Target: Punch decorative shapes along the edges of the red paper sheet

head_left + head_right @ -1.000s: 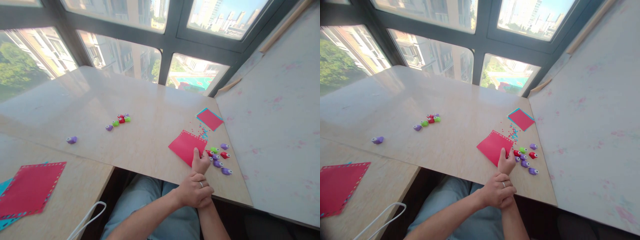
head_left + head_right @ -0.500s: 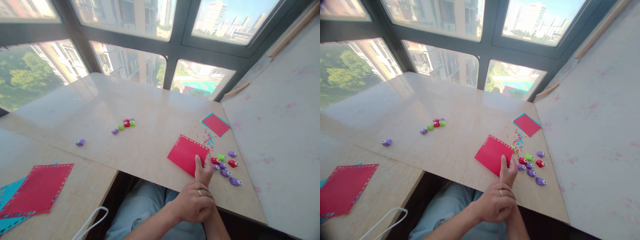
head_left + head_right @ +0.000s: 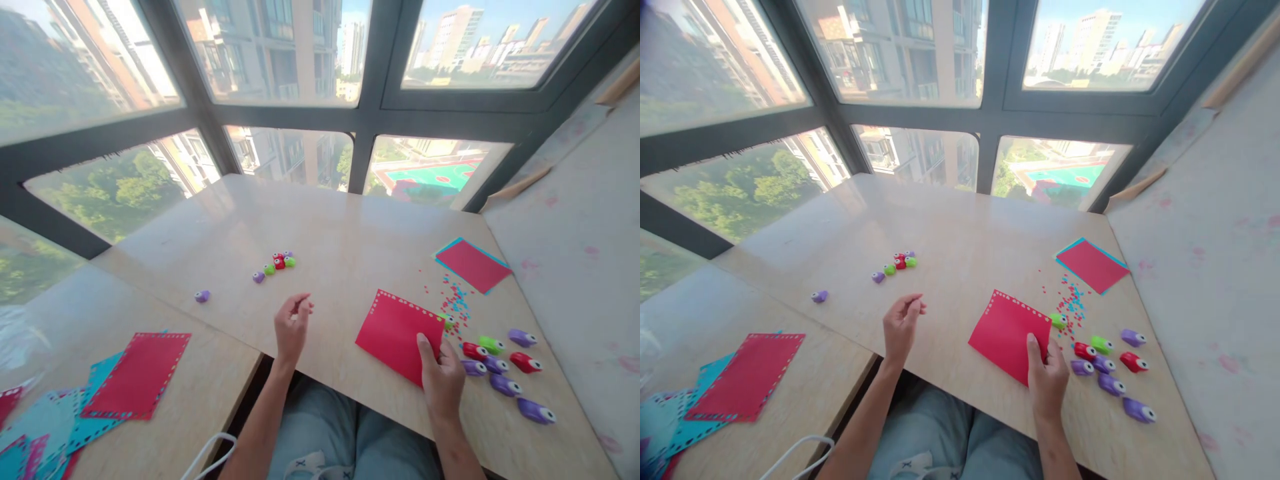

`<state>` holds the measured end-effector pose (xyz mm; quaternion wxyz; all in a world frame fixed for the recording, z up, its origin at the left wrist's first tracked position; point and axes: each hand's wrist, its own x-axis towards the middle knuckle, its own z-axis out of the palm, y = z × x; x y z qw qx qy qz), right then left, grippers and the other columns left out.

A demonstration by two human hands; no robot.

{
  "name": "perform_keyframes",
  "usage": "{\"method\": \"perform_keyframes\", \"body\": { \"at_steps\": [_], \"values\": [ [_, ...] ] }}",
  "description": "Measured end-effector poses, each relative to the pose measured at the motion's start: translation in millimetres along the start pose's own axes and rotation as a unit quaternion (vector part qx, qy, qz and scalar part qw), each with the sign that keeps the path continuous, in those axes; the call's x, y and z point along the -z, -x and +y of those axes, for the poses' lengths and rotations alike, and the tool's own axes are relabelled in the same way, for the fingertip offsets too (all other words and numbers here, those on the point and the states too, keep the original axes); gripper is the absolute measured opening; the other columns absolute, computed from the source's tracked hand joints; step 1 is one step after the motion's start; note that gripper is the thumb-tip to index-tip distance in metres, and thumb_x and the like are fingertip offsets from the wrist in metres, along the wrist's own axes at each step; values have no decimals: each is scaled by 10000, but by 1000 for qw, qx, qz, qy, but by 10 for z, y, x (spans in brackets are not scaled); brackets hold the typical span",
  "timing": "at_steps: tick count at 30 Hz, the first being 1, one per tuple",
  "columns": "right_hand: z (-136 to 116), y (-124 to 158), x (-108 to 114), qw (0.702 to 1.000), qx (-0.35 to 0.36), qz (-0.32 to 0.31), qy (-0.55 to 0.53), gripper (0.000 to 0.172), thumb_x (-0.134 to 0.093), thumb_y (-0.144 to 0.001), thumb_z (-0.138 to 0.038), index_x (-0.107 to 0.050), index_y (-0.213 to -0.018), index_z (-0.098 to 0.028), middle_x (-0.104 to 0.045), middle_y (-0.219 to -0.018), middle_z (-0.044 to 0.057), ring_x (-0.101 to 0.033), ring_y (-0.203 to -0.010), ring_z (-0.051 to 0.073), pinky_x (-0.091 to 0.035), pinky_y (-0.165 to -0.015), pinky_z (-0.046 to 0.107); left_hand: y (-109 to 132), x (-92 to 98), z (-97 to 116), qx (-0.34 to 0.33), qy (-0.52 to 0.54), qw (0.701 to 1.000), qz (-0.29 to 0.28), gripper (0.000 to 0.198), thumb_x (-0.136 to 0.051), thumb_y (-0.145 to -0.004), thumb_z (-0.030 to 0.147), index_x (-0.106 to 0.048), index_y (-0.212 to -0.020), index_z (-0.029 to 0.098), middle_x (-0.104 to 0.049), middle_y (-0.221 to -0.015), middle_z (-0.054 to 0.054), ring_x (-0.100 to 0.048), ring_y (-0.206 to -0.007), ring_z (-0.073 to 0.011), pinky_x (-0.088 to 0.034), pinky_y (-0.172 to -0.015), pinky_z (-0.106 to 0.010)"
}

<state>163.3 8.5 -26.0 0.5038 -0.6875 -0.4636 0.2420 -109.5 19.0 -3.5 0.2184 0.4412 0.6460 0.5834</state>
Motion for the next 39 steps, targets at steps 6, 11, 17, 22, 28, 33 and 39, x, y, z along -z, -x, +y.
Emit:
{"method": "perform_keyframes", "body": {
  "at_steps": [6, 11, 17, 22, 28, 33, 39],
  "values": [
    [-13, 4, 9, 1000, -5, -9, 19, 435, -601, -782, -612, -600, -706, -184, -603, -687, 20, -523, -680, 202, -404, -671, 316, -652, 102, -384, 32, -181, 982, 40, 306, -514, -808, 236, -650, -1064, 137, -710, -1061, -103, -654, -708, -164, -534, -734, -302],
    [-21, 5, -11, 1000, -3, -9, 7, 419, -600, -798, -591, -630, -770, -175, -646, -745, 43, -557, -723, 220, -421, -683, 323, -745, 25, -505, 32, -293, 955, -17, 383, -525, -822, 218, -610, -1192, 172, -714, -1070, -82, -658, -753, -192, -505, -841, -336],
    [9, 6, -41, 999, 12, -22, 22, 383, -575, -840, -545, -632, -801, -168, -623, -717, 21, -528, -677, 189, -421, -654, 300, -853, -35, -476, 17, -317, 948, 27, 505, -502, -817, 226, -511, -1317, 157, -686, -1109, -90, -665, -851, -209, -493, -846, -317],
    [46, 6, -50, 999, 12, -42, 23, 352, -561, -868, -504, -631, -824, -162, -596, -712, -2, -498, -658, 164, -398, -645, 279, -969, -124, -406, 63, -420, 905, 31, 596, -492, -827, 249, -436, -1394, 73, -725, -927, -133, -679, -906, -313, -491, -818, -384],
    [56, 2, -47, 999, 18, -42, 21, 338, -560, -876, -493, -596, -776, -172, -575, -702, -11, -477, -648, 155, -381, -643, 274, -1038, -181, -335, 85, -483, 871, 30, 640, -489, -858, 305, -394, -1417, 7, -721, -910, -202, -687, -902, -356, -502, -803, -426],
    [56, -2, -50, 998, 26, -48, 29, 339, -546, -887, -485, -541, -728, -186, -535, -672, -26, -449, -628, 144, -360, -627, 268, -1037, -183, -329, 82, -501, 861, 28, 661, -489, -886, 329, -351, -1450, 12, -713, -923, -216, -689, -919, -352, -500, -819, -432],
    [74, 0, -44, 998, 35, -44, 30, 360, -545, -885, -500, -480, -686, -208, -465, -617, -46, -425, -601, 140, -352, -602, 264, -1019, -174, -350, 78, -502, 861, 34, 617, -498, -880, 339, -420, -1430, 72, -726, -927, -190, -692, -908, -358, -505, -792, -419]
  ]
}}
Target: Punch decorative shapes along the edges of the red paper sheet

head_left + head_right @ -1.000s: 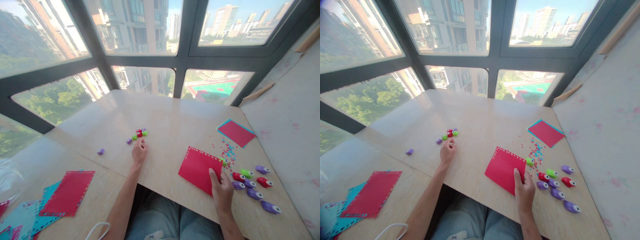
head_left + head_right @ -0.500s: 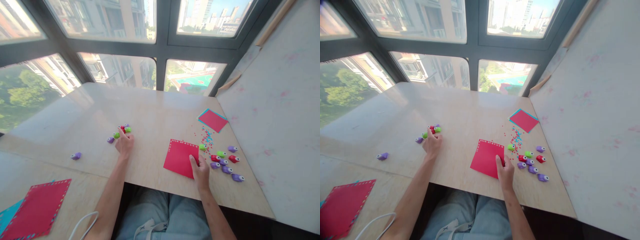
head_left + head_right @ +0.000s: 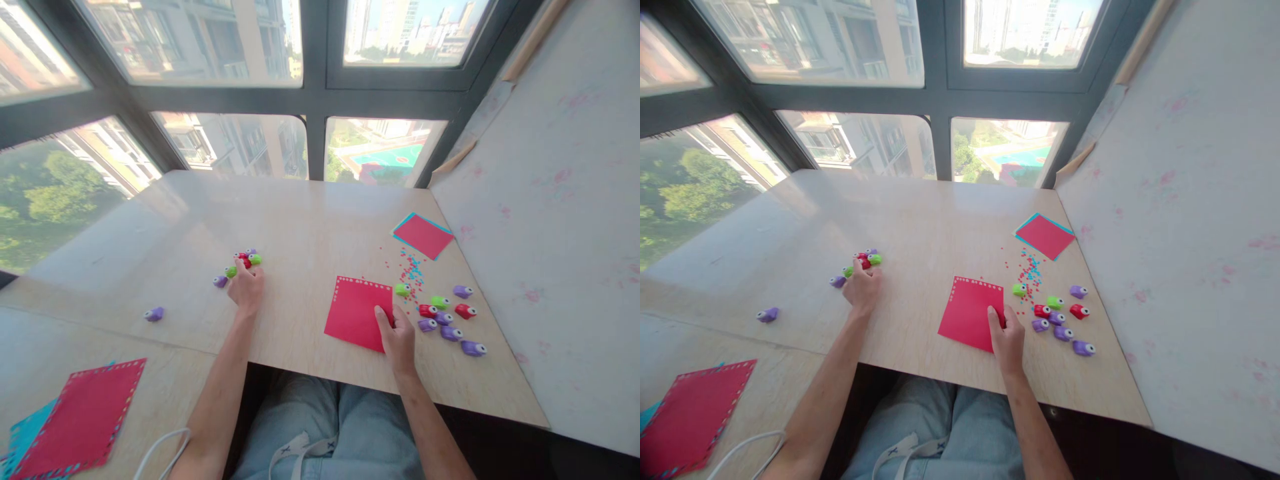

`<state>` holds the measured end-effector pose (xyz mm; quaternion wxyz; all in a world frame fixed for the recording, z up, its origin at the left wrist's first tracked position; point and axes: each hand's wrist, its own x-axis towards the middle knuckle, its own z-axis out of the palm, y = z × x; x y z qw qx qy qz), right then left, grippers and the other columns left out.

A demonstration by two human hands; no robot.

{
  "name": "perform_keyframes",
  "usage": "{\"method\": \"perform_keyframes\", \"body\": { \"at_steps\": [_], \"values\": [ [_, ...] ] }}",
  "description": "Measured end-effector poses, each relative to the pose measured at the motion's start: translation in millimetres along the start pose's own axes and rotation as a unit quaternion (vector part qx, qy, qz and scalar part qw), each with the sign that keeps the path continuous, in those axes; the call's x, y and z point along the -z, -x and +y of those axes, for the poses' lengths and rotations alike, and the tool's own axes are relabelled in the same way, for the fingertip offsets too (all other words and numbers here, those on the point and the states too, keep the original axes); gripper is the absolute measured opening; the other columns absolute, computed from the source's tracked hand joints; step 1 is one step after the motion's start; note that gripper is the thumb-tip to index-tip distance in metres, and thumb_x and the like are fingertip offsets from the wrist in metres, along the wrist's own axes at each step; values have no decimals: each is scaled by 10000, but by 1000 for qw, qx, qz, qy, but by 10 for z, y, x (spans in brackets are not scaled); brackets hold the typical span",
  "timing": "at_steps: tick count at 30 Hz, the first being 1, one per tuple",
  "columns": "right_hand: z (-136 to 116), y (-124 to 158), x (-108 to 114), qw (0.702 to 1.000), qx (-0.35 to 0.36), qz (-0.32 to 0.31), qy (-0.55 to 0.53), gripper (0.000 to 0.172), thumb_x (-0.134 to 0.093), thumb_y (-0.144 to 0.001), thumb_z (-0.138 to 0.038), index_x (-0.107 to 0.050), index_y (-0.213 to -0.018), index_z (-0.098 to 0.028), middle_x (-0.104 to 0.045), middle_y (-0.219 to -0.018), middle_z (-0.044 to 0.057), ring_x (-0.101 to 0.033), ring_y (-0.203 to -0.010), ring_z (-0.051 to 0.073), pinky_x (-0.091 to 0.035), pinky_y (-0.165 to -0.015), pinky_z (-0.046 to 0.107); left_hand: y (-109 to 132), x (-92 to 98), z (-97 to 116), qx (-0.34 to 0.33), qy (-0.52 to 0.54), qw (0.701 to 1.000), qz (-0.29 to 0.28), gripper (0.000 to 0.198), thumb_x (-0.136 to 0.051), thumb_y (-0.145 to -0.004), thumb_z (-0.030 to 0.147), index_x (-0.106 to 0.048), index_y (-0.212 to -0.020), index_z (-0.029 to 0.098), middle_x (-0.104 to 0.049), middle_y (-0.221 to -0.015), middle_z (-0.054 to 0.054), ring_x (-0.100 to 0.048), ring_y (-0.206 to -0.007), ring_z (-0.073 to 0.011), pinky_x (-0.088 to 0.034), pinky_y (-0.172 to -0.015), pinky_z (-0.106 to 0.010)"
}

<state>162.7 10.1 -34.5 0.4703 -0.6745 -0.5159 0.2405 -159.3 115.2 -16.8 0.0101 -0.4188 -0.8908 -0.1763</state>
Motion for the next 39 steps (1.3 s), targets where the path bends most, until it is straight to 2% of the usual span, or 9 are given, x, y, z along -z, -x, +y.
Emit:
{"method": "perform_keyframes", "body": {
  "at_steps": [4, 8, 14, 20, 27, 31, 35, 39],
  "values": [
    [-4, 4, 7, 1000, -3, -4, -3, 354, -545, -882, -507, -505, -704, -204, -491, -635, -38, -437, -603, 143, -359, -604, 266, -3, -21, -17, -2, 17, 1000, 1, 602, -502, -876, 311, -432, -1434, 98, -734, -937, -169, -692, -925, -346, -500, -812, -412],
    [-18, 10, 8, 1000, 2, 3, 4, 379, -549, -876, -521, -477, -669, -212, -430, -589, -54, -400, -566, 134, -341, -564, 256, 7, -16, -18, -3, 30, 1000, -1, 580, -510, -877, 297, -449, -1422, 107, -734, -943, -168, -690, -936, -333, -490, -832, -411],
    [-19, 9, 12, 1000, 7, 9, 13, 406, -552, -863, -543, -456, -641, -217, -387, -563, -62, -377, -541, 129, -323, -538, 253, 32, -14, -32, -15, 57, 998, 4, 486, -521, -872, 282, -533, -1352, 210, -740, -954, -134, -690, -927, -326, -479, -819, -413],
    [17, 0, 0, 1000, -1, -2, 8, 391, -556, -855, -556, -532, -688, -203, -475, -591, -39, -434, -569, 147, -358, -573, 266, 26, -47, -77, -29, 85, 996, 2, 426, -536, -859, 262, -579, -1283, 251, -745, -940, -95, -688, -922, -310, -467, -794, -388],
    [50, -2, -7, 1000, -13, -18, 9, 383, -554, -859, -555, -582, -749, -189, -558, -665, -10, -480, -620, 165, -369, -617, 280, 21, -101, -130, -53, 126, 991, -1, 296, -567, -867, 301, -625, -1154, 259, -723, -821, -35, -681, -824, -261, -456, -737, -337],
    [46, -1, -1, 1000, -10, -17, 17, 387, -547, -861, -556, -577, -736, -192, -551, -657, -14, -473, -621, 164, -357, -604, 277, 61, -122, -142, -89, 157, 983, 10, 228, -604, -849, 305, -646, -1067, 254, -715, -865, -24, -666, -839, -238, -459, -730, -313],
    [46, -6, 1, 1000, -9, -13, 22, 387, -548, -859, -557, -572, -730, -193, -549, -654, -16, -463, -615, 161, -350, -599, 276, 172, -120, -141, -142, 170, 975, 29, 199, -630, -837, 307, -650, -1021, 237, -693, -1029, -55, -649, -912, -230, -466, -749, -304],
    [37, -4, -2, 1000, -7, -11, 19, 382, -552, -860, -547, -544, -707, -197, -531, -644, -24, -450, -612, 154, -346, -603, 275, 306, -108, -140, -179, 181, 967, 24, 183, -608, -860, 302, -631, -1019, 213, -672, -1068, -73, -644, -837, -207, -465, -728, -297]
  ]
}}
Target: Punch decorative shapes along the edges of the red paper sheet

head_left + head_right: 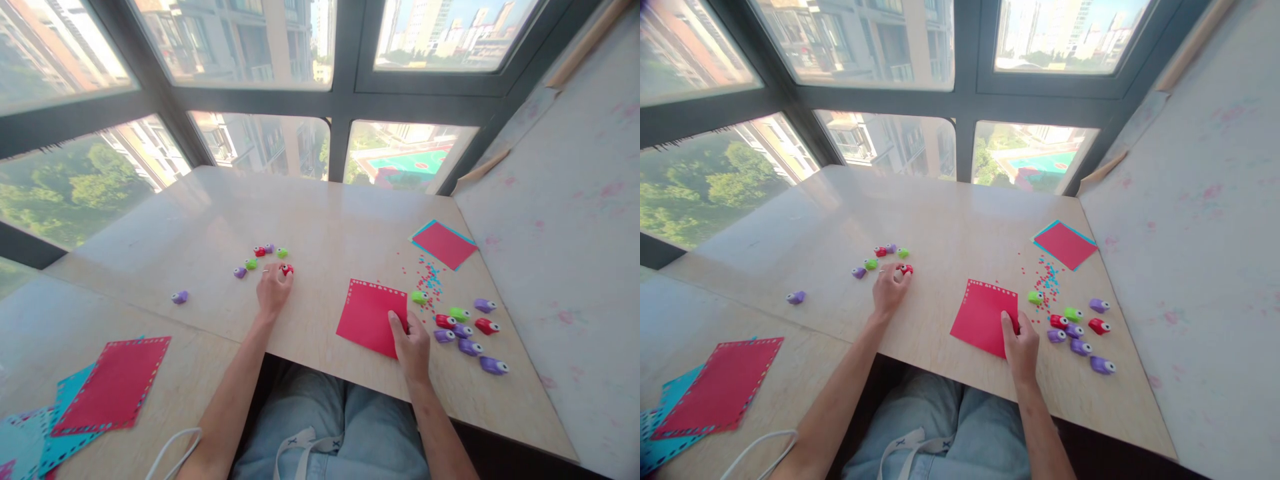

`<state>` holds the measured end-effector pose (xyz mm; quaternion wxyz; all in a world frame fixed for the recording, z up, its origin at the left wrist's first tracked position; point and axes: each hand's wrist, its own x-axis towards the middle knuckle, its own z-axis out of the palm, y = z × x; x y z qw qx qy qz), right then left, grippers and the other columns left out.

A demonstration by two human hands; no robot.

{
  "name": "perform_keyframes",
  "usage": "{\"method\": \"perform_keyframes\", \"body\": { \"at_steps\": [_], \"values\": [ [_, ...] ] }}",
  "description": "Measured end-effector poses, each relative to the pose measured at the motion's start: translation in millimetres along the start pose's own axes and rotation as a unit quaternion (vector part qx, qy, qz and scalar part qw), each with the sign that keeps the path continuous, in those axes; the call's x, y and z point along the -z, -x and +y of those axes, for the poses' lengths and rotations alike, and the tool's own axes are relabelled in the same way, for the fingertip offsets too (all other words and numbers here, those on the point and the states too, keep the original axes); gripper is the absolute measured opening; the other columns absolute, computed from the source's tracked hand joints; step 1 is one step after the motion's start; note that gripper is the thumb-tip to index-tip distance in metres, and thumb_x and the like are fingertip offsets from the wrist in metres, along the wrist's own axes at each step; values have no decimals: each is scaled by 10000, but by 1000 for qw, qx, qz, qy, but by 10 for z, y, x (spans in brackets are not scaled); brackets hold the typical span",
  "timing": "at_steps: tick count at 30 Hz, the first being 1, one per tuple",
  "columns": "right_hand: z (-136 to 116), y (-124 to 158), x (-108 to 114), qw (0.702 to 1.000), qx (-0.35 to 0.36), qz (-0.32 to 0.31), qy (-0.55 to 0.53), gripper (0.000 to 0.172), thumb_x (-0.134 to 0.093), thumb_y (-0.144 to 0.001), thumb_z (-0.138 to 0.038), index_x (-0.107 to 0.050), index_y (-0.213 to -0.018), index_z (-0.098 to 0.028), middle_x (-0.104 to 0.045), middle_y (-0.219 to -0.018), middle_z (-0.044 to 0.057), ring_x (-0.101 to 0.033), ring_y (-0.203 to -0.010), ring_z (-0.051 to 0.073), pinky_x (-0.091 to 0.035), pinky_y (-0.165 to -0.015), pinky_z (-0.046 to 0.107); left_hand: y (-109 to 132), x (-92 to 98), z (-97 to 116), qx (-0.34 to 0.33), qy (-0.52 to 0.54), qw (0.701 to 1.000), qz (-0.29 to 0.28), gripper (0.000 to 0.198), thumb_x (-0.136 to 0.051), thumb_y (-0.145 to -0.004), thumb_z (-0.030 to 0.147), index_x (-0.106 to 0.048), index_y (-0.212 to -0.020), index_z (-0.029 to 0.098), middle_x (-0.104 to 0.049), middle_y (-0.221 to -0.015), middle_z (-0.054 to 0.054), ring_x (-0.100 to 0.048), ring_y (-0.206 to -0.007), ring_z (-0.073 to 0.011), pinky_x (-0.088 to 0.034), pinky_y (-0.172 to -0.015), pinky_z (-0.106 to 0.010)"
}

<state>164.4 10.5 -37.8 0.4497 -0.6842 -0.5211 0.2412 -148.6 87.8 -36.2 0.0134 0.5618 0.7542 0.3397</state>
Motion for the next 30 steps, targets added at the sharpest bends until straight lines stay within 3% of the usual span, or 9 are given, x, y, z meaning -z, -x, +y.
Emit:
{"method": "perform_keyframes", "body": {
  "at_steps": [6, 12, 17, 24, 30],
  "values": [
    [-35, -2, 3, 1000, 10, 3, 7, 394, -547, -855, -552, -504, -668, -207, -465, -600, -42, -418, -587, 146, -339, -578, 268, 130, -2, 95, -78, -4, 994, -73, 194, -594, -891, 345, -612, -1031, 212, -675, -971, -60, -636, -778, -194, -460, -717, -290],
    [-82, -16, 7, 1000, 11, -2, 14, 395, -539, -849, -561, -514, -670, -210, -483, -596, -32, -429, -587, 154, -351, -576, 270, 206, -17, 205, -121, -18, 984, -125, 215, -570, -923, 326, -610, -1108, 224, -687, -976, -71, -644, -873, -218, -470, -769, -301],
    [-96, -34, -2, 1000, 8, -12, 23, 388, -530, -843, -562, -530, -683, -210, -543, -622, -11, -464, -596, 165, -367, -583, 275, 262, -42, 304, -157, -1, 978, -134, 219, -576, -932, 353, -620, -1100, 219, -695, -1012, -82, -625, -952, -236, -476, -842, -335],
    [-89, -144, -12, 997, 18, -16, 80, 394, -512, -818, -568, -471, -626, -227, -475, -544, -25, -436, -536, 163, -320, -551, 284, 330, -143, 466, -213, 39, 969, -120, 173, -622, -901, 272, -635, -1049, 183, -692, -986, -98, -611, -984, -250, -477, -898, -390],
    [-95, -355, -14, 993, 39, -90, 68, 381, -512, -804, -544, -615, -701, -192, -619, -635, 36, -523, -591, 197, -377, -586, 305, 429, -261, 606, -209, 113, 962, -133, 249, -590, -877, 182, -605, -1126, 176, -682, -979, -90, -628, -943, -223, -500, -884, -374]
  ]
}}
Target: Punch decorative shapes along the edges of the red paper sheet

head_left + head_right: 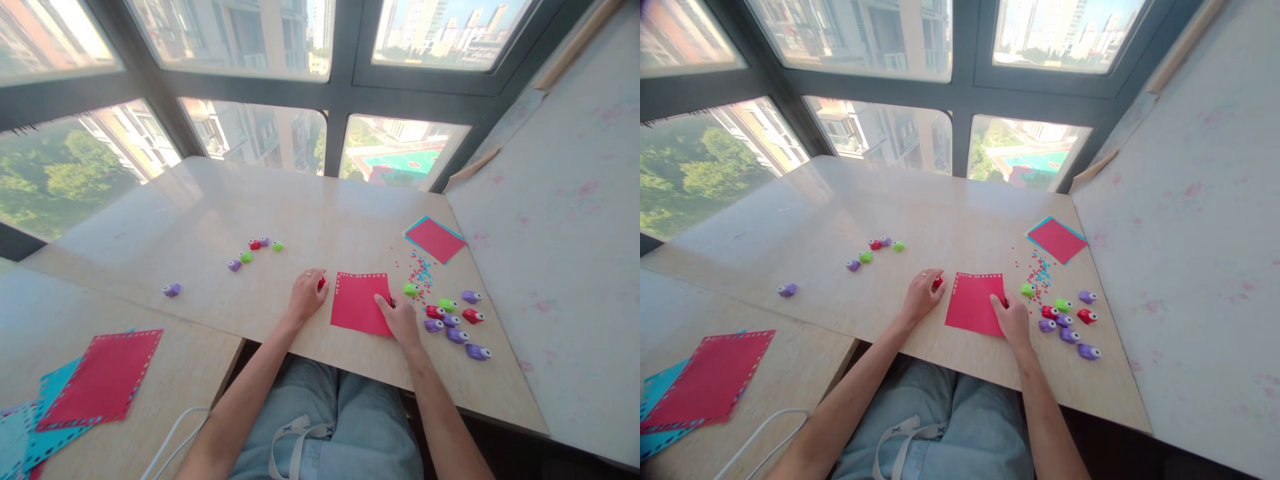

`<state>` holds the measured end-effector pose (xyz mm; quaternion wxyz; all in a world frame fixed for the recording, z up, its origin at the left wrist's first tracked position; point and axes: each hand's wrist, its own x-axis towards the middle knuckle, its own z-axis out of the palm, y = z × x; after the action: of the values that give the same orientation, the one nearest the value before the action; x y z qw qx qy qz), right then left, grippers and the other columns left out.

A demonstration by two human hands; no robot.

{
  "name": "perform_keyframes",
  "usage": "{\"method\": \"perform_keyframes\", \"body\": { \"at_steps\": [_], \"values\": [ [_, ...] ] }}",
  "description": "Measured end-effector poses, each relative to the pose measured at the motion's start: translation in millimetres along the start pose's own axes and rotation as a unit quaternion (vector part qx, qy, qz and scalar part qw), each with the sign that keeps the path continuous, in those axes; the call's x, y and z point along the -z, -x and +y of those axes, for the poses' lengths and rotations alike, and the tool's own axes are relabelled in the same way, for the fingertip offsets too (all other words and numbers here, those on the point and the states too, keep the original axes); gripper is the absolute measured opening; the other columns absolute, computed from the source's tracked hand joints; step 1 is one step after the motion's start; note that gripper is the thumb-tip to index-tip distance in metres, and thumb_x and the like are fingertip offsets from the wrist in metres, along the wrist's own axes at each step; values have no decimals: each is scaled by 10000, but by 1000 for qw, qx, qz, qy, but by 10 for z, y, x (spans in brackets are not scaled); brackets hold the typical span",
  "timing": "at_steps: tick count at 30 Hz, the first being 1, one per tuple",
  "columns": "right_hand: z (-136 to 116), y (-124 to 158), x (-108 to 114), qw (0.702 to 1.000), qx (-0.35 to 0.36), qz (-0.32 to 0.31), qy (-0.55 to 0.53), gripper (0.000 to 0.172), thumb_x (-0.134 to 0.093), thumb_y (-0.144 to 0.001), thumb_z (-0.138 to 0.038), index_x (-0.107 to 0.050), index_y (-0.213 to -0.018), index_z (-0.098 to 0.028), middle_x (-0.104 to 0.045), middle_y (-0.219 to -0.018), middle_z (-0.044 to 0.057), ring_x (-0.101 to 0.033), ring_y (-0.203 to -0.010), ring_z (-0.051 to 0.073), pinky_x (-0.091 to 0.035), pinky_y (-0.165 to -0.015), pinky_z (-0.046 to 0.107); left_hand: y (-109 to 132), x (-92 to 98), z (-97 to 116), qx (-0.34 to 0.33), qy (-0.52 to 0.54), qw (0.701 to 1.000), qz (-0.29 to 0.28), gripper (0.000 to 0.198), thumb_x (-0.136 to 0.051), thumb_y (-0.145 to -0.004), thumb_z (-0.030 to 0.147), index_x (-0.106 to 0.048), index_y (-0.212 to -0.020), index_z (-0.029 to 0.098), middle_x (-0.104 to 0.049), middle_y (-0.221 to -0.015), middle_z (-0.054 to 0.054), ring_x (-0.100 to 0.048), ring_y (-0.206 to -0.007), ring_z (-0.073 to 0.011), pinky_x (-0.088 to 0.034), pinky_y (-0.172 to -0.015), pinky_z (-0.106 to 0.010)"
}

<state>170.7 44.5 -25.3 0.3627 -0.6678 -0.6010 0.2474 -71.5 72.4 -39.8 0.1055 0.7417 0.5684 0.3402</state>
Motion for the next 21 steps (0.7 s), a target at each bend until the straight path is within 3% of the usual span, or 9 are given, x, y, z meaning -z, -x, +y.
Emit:
{"method": "perform_keyframes", "body": {
  "at_steps": [4, 10, 15, 18, 21],
  "values": [
    [1, -124, -22, 999, 11, -32, -5, 388, -504, -811, -526, -668, -768, -176, -668, -684, 52, -582, -633, 225, -406, -612, 318, 9, -54, 43, -12, 69, 997, -27, 348, -548, -846, 131, -562, -1191, 173, -662, -1036, -90, -631, -872, -186, -520, -834, -336],
    [-5, -272, -170, 1000, 19, -1, -12, 367, -505, -826, -500, -683, -802, -180, -693, -719, 58, -595, -648, 227, -415, -628, 320, -7, -27, 11, 4, 94, 995, 17, 436, -590, -816, 135, -526, -1244, 190, -591, -1245, -125, -569, -1158, -226, -472, -988, -383],
    [-5, -337, -204, 999, 22, 13, -44, 386, -516, -841, -503, -692, -871, -161, -722, -802, 87, -626, -715, 236, -442, -682, 325, -15, -2, -12, 43, 17, 999, 13, 292, -713, -817, 243, -621, -1089, 190, -680, -1015, -90, -614, -979, -251, -484, -919, -436],
    [1, -350, -173, 997, 22, 1, -75, 422, -523, -846, -526, -694, -905, -145, -733, -846, 108, -636, -742, 241, -458, -694, 330, -15, -4, -23, 37, 50, 998, -4, 202, -671, -841, 186, -656, -1042, 201, -704, -939, -70, -612, -936, -237, -499, -877, -409],
    [10, -355, -150, 994, 9, -14, -104, 454, -544, -834, -560, -695, -929, -142, -737, -864, 110, -639, -749, 244, -469, -689, 335, -15, -4, -39, 45, 99, 994, -6, 233, -611, -840, 111, -671, -1041, 211, -713, -954, -66, -617, -957, -223, -513, -875, -392]
  ]
}}
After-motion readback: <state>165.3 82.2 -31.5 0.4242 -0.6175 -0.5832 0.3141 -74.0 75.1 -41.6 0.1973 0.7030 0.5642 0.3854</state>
